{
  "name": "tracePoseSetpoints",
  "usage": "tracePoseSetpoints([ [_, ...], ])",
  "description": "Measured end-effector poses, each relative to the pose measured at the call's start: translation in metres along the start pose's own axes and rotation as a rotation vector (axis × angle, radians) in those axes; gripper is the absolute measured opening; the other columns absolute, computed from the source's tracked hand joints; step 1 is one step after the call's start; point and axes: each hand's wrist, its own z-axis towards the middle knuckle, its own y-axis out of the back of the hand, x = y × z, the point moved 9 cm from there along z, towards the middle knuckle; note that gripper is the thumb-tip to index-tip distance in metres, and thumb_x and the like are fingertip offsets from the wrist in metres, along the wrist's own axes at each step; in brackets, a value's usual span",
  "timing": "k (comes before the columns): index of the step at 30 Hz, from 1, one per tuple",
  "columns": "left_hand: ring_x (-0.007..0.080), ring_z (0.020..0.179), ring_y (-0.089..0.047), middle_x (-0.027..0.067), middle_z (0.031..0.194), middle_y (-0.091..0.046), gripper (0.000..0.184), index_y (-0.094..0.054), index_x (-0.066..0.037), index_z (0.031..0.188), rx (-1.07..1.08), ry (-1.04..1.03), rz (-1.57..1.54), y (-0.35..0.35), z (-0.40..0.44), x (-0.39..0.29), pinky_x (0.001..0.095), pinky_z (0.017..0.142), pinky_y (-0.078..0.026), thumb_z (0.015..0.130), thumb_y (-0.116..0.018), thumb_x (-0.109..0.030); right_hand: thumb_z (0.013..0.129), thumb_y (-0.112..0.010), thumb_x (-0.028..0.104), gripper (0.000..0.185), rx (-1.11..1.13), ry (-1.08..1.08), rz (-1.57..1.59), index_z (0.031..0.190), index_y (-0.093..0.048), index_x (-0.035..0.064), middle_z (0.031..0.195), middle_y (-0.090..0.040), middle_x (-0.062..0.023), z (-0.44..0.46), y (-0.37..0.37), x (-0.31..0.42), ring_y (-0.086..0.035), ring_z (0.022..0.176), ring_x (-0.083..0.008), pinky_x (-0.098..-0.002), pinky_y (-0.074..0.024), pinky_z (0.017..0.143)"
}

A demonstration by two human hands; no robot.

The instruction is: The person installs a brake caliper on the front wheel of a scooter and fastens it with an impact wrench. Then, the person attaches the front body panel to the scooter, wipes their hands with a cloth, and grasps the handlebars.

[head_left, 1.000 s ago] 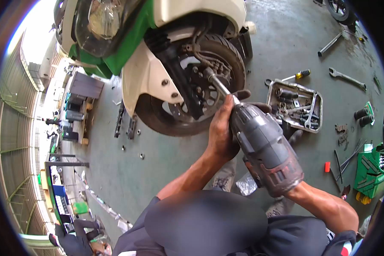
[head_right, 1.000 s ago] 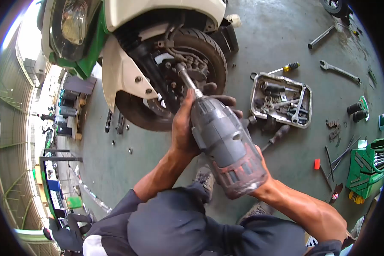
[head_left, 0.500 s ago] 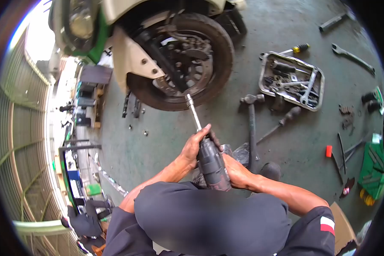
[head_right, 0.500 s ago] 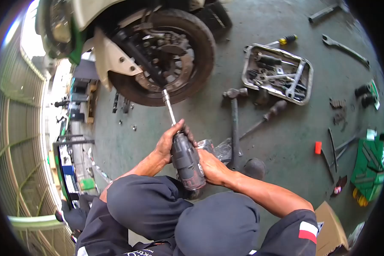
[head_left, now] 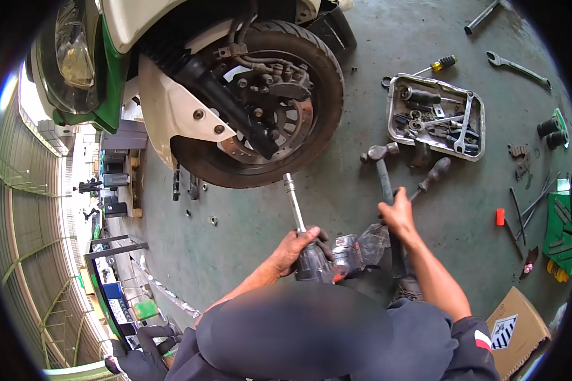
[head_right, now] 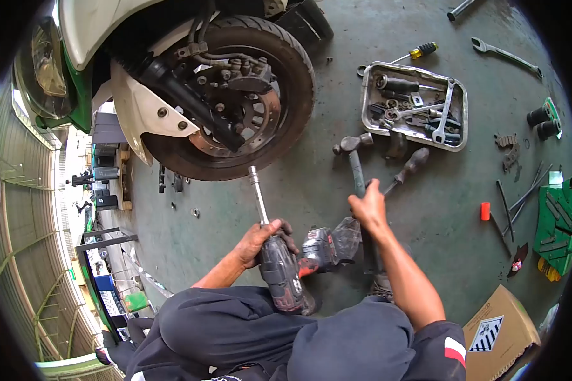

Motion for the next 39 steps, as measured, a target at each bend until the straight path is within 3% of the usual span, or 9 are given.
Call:
tracePoseSetpoints([
  [3, 0.0298, 0.099, -0.071, 0.0152, 0.095, -0.071, 0.044, -0.055, -0.001, 0.113, 0.131, -0.016, 0.013, -0.007, 0.004, 0.003, 0.0437, 0.09, -0.057, 0.097, -0.063, -0.04, 0.083, -0.061, 0.017, 0.036, 0.133, -0.018, 0.295, 0.11, -0.045, -0.001, 0.071, -0.059, -0.0109, -0.014, 0.008, 0.046, -0.061, 0.058, -0.0191, -0.0372, -0.0497, 0.052],
  [8, 0.0328, 0.108, -0.068, 0.0171, 0.101, -0.071, 0.044, -0.054, -0.001, 0.116, 0.257, 0.044, 0.046, -0.011, 0.008, 0.01, 0.0461, 0.098, -0.054, 0.093, -0.069, -0.036, 0.09, -0.061, 0.018, 0.046, 0.123, 0.193, 0.507, 0.131, -0.046, 0.0031, 0.074, -0.057, -0.0058, -0.004, 0.021, 0.115, -0.053, 0.052, -0.0141, -0.0323, -0.0453, 0.047],
  [14, 0.0374, 0.117, -0.063, 0.0186, 0.106, -0.07, 0.062, -0.051, 0.001, 0.123, 0.254, 0.119, -0.006, -0.008, 0.007, 0.012, 0.0487, 0.102, -0.05, 0.086, -0.075, -0.042, 0.098, -0.06, 0.041, 0.061, 0.459, -0.063, 1.27, 0.145, -0.036, 0.0089, 0.074, -0.053, -0.0022, 0.022, 0.002, 0.181, -0.051, 0.05, -0.0093, -0.0274, -0.0446, 0.042],
  [21, 0.0273, 0.116, -0.063, 0.021, 0.115, -0.069, 0.074, -0.048, 0.002, 0.129, 0.312, 0.179, 0.043, -0.011, 0.008, 0.009, 0.0389, 0.106, -0.045, 0.081, -0.08, -0.045, 0.099, -0.059, 0.044, 0.045, 0.655, 0.04, 0.962, 0.129, -0.047, 0.0122, 0.068, -0.05, 0.002, 0.007, -0.012, 0.209, -0.049, 0.043, -0.0051, -0.0214, -0.0409, 0.036],
  [31, 0.0367, 0.125, -0.058, 0.0235, 0.124, -0.064, 0.072, -0.044, 0.0, 0.134, 0.334, 0.093, -0.042, -0.008, 0.005, 0.003, 0.0479, 0.109, -0.042, 0.085, -0.075, -0.042, 0.1, -0.056, 0.045, 0.041, 0.741, -0.063, 1.144, 0.125, -0.051, 0.012, 0.07, -0.049, 0.0026, 0.002, -0.015, 0.205, -0.047, 0.044, -0.0049, -0.0212, -0.0407, 0.036],
  [35, 0.0395, 0.127, -0.055, 0.0249, 0.128, -0.061, 0.074, -0.044, -0.001, 0.136, 0.368, -0.061, -0.165, -0.004, 0.008, -0.011, 0.0504, 0.109, -0.043, 0.087, -0.071, -0.048, 0.099, -0.058, 0.043, 0.046, 0.858, 0.106, 0.904, 0.128, -0.052, 0.0077, 0.065, -0.047, 0.0027, -0.019, -0.002, 0.204, -0.047, 0.045, -0.0056, -0.0222, -0.0384, 0.036],
  [36, 0.0418, 0.128, -0.053, 0.0256, 0.128, -0.061, 0.076, -0.042, 0.0, 0.138, 0.325, -0.069, -0.187, -0.002, 0.006, -0.012, 0.0523, 0.11, -0.041, 0.087, -0.07, -0.05, 0.098, -0.061, 0.041, 0.053, 0.722, 0.163, 0.676, 0.134, -0.05, 0.0041, 0.064, -0.055, -0.0065, -0.021, 0.0, 0.193, -0.053, 0.044, -0.0178, -0.0323, -0.0444, 0.041],
  [38, 0.0466, 0.131, -0.05, 0.0271, 0.128, -0.06, 0.081, -0.039, 0.0, 0.141, 0.253, -0.103, -0.233, 0.002, 0.004, -0.019, 0.056, 0.112, -0.038, 0.088, -0.067, -0.055, 0.097, -0.062, 0.034, 0.056, 0.305, 0.693, 0.217, 0.139, -0.045, 0.002, 0.073, -0.064, -0.0193, -0.024, 0.0, 0.178, -0.063, 0.057, -0.036, -0.046, -0.0503, 0.055],
  [39, 0.0436, 0.13, -0.052, 0.0251, 0.128, -0.06, 0.072, -0.042, -0.001, 0.14, 0.237, -0.109, -0.22, 0.009, 0.002, -0.012, 0.0544, 0.11, -0.041, 0.093, -0.062, -0.053, 0.096, -0.061, 0.03, 0.053, 0.351, 0.611, -0.001, 0.137, -0.046, 0.0014, 0.078, -0.065, -0.0237, -0.029, 0.0, 0.168, -0.064, 0.067, -0.0411, -0.0504, -0.05, 0.062],
])
